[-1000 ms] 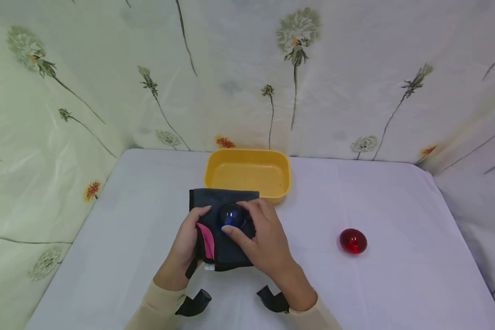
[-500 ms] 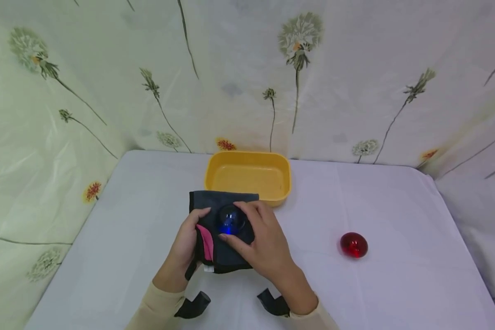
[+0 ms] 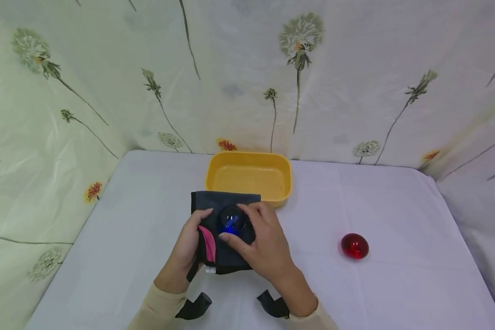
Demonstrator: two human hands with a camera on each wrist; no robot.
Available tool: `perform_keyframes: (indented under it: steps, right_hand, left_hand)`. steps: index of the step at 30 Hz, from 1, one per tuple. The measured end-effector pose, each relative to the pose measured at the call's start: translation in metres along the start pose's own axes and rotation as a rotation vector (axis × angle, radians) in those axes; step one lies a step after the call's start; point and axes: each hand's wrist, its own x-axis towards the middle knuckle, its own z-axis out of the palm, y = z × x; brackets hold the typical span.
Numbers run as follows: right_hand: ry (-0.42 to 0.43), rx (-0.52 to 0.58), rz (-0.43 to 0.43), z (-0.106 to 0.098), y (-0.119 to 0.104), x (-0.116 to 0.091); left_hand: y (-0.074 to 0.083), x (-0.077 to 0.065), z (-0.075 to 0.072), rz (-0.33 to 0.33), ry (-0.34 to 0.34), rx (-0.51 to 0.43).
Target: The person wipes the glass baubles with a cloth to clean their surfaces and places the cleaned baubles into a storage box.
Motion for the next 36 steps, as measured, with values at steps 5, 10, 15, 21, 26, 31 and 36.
perform_keyframes:
  steps: [5, 10, 15, 21, 26, 31, 36]
  right_hand:
    - [-0.012, -0.016, -0.072, 0.0013, 0.0009, -0.0001]
    - [-0.006, -0.010, -0.128, 0.0006, 0.0007, 0.0008]
    - [0.005, -0.030, -0.148, -0.0015, -0.0002, 0.0012]
    - [0.043, -0.075, -0.129, -0.0001, 0.0012, 0.0017]
    - [0.059, -0.109, -0.082, 0.0023, 0.0031, 0.0010]
    - [0.026, -0.085, -0.056, 0.0039, 0.0005, -0.0001]
    - [-0.010, -0.079, -0.078, 0.0042, -0.0036, 0.0007]
  left_hand:
    - [0.0004, 0.0007, -0.0015, 0.006, -0.013, 0.001]
    - [0.0013, 0.0018, -0.0018, 0.003, 0.009, 0.009]
    - [0.0008, 0.0020, -0.0027, -0.002, -0.003, -0.001]
    - [-0.0007, 0.0016, -0.0033, 0.003, -0.012, 0.006]
    - [-0.0010, 0.0014, -0.0029, 0.010, 0.009, 0.035]
    - [-0.0001, 0.0027, -0.0042, 0.020, 0.004, 0.026]
    - [0.0017, 0.0024, -0.0064, 0.024, 0.009, 0.022]
